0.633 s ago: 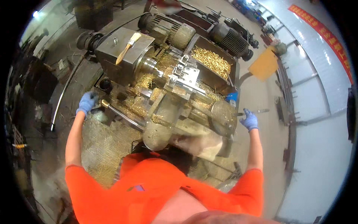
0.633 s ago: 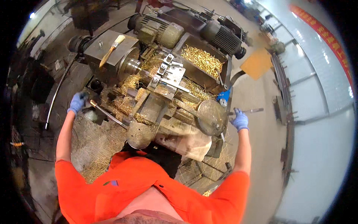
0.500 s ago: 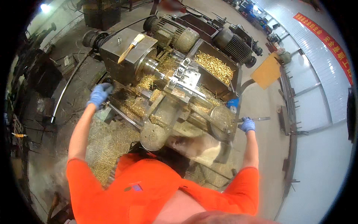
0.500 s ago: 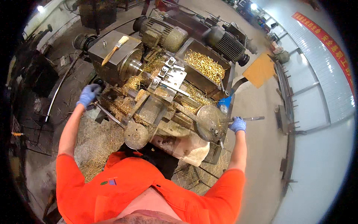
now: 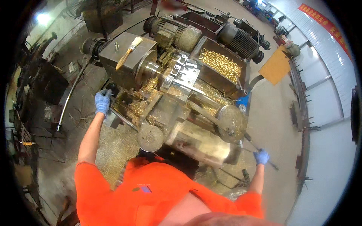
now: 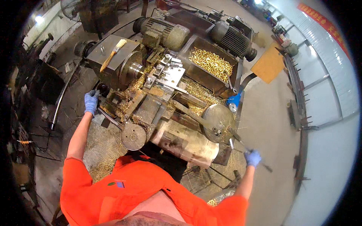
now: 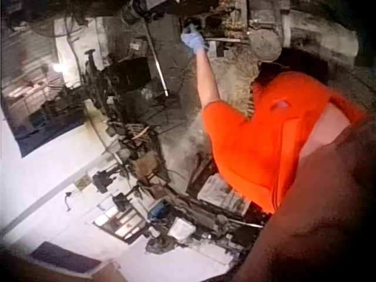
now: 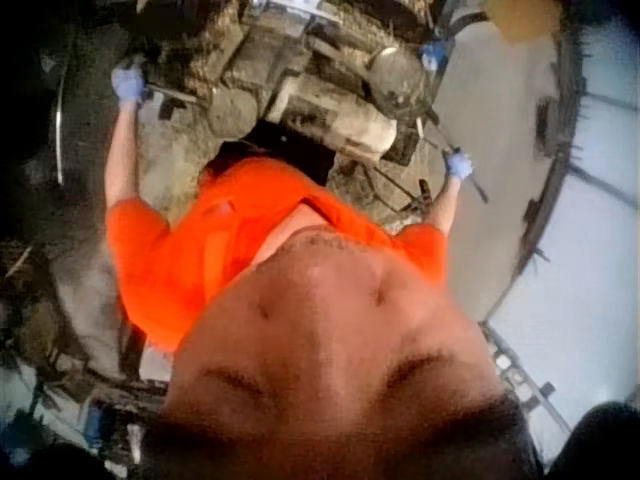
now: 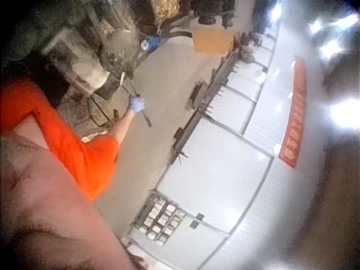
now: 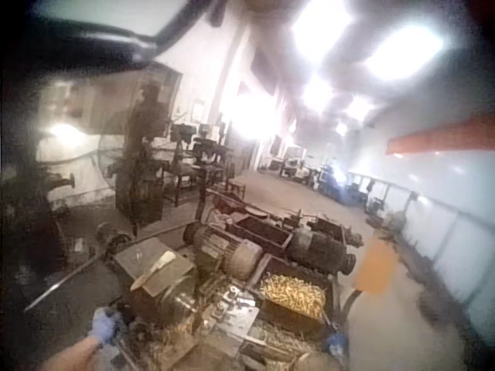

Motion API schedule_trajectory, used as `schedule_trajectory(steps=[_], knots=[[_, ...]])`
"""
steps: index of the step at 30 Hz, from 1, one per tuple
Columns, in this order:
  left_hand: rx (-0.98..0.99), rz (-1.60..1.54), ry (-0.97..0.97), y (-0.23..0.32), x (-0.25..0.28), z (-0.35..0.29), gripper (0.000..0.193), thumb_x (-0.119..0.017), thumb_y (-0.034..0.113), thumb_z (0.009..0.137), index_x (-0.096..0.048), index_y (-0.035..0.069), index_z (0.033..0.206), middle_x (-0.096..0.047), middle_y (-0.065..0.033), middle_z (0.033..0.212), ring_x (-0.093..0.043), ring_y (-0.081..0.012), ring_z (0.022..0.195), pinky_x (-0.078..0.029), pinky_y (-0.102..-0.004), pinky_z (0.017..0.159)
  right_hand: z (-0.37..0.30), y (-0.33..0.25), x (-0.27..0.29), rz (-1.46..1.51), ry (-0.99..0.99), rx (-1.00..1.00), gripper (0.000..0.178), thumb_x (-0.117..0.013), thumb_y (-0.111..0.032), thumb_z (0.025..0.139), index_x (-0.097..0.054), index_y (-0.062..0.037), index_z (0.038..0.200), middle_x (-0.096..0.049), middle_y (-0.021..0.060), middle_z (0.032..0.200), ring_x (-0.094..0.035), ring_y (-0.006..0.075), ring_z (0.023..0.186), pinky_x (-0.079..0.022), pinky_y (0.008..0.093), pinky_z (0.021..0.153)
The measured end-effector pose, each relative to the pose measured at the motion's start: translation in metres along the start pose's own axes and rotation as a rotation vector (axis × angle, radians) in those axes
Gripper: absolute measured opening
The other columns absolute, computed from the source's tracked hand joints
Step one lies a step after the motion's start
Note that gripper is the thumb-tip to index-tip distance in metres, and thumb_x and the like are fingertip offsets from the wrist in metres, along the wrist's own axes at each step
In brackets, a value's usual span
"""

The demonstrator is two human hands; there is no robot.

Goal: The person operates a metal lathe to machine small brass parts. They repeatedly load a brass rod into the chuck, engage the cutting tool to machine the part, and then remove the finished piece, placing it into a collection tray.

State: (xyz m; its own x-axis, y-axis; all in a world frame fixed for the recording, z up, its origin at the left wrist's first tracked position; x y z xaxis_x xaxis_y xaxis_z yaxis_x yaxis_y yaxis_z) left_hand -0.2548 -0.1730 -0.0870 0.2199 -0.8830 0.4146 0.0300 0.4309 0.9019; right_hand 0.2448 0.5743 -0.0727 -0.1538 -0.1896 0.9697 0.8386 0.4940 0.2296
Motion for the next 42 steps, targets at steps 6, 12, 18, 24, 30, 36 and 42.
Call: schedule_trajectory(steps=[6, 12, 18, 24, 30, 36, 42], knots=[[0.033, 0.071, 0.078, -0.022, 0.007, 0.013, 0.029, -0.062, 0.024, 0.081, -0.065, -0.003, 0.089, -0.066, -0.0119, 0.076, -0.058, -0.0158, 0.065, -0.046, -0.03, 0.065, -0.082, 0.089, -0.038, -0.074, -0.241, -0.203, 0.037, -0.064, -0.041, 0.067, -0.068, -0.0097, 0.087, -0.065, 0.0166, 0.089, -0.062, 0.0341, 0.084, -0.049, 0.0404, 0.076], [-0.028, 0.094, 0.126, -0.024, 0.013, 0.015, 0.026, -0.063, 0.021, 0.082, -0.064, -0.004, 0.086, -0.064, -0.0073, 0.071, -0.054, -0.0129, 0.059, -0.044, -0.0281, 0.057, -0.103, 0.074, -0.028, -0.074, -0.231, -0.143, 0.032, -0.058, -0.033, 0.068, -0.067, -0.0045, 0.077, -0.063, 0.0206, 0.08, -0.061, 0.0374, 0.078, -0.049, 0.0428, 0.07], [-0.007, 0.023, 0.144, -0.042, 0.013, 0.024, 0.026, -0.063, 0.023, 0.082, -0.064, -0.002, 0.083, -0.059, -0.0029, 0.062, -0.048, -0.0091, 0.048, -0.038, -0.0261, 0.045, -0.116, 0.058, -0.011, -0.05, -0.24, -0.188, 0.032, -0.058, -0.033, 0.069, -0.067, -0.0038, 0.078, -0.062, 0.0218, 0.082, -0.061, 0.0366, 0.079, -0.049, 0.0421, 0.072], [0.054, 0.09, 0.09, -0.023, 0.01, 0.019, 0.032, -0.063, 0.027, 0.078, -0.065, -0.003, 0.089, -0.067, -0.016, 0.081, -0.064, -0.0229, 0.072, -0.047, -0.031, 0.068, -0.123, 0.069, -0.021, -0.033, -0.254, -0.208, 0.034, -0.061, -0.035, 0.071, -0.068, -0.0033, 0.08, -0.063, 0.0206, 0.083, -0.062, 0.035, 0.08, -0.049, 0.0408, 0.072], [0.018, 0.122, 0.077, -0.044, 0.002, 0.035, 0.031, -0.063, 0.026, 0.078, -0.065, -0.003, 0.088, -0.066, -0.0165, 0.079, -0.063, -0.0214, 0.07, -0.047, -0.0307, 0.067, -0.125, 0.1, -0.062, 0.176, -0.366, -0.385, 0.033, -0.063, -0.037, 0.072, -0.068, -0.0041, 0.077, -0.064, 0.0192, 0.075, -0.064, 0.0334, 0.072, -0.05, 0.0396, 0.067], [0.041, 0.129, 0.034, -0.049, 0.01, 0.031, 0.028, -0.063, 0.025, 0.078, -0.065, -0.003, 0.083, -0.065, -0.0149, 0.071, -0.059, -0.0194, 0.062, -0.046, -0.0316, 0.062, -0.131, 0.013, 0.016, 0.135, -0.151, -0.177, 0.038, -0.061, -0.04, 0.071, -0.067, -0.0046, 0.085, -0.064, 0.0194, 0.077, -0.062, 0.0354, 0.074, -0.048, 0.0423, 0.068], [0.056, 0.16, -0.072, -0.036, 0.009, 0.026, 0.02, -0.061, 0.019, 0.083, -0.062, -0.001, 0.081, -0.054, -0.0029, 0.057, -0.048, -0.0097, 0.048, -0.038, -0.0264, 0.044, -0.069, -0.026, -0.008, 0.018, 0.127, -0.037, 0.037, -0.06, -0.046, 0.071, -0.067, -0.0183, 0.094, -0.064, 0.0117, 0.085, -0.059, 0.0299, 0.083, -0.044, 0.0422, 0.074]])
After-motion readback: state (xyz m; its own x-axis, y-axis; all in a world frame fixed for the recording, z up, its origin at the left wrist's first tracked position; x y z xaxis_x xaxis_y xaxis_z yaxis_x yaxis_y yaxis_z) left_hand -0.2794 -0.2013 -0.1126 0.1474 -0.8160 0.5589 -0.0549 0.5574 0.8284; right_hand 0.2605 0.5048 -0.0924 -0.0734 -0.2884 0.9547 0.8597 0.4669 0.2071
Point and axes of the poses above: each hand's wrist, its own z-axis towards the middle knuckle, its own x-axis out of the back of the hand, y = z × x, the point moved 7 cm from there along z, towards the middle knuckle
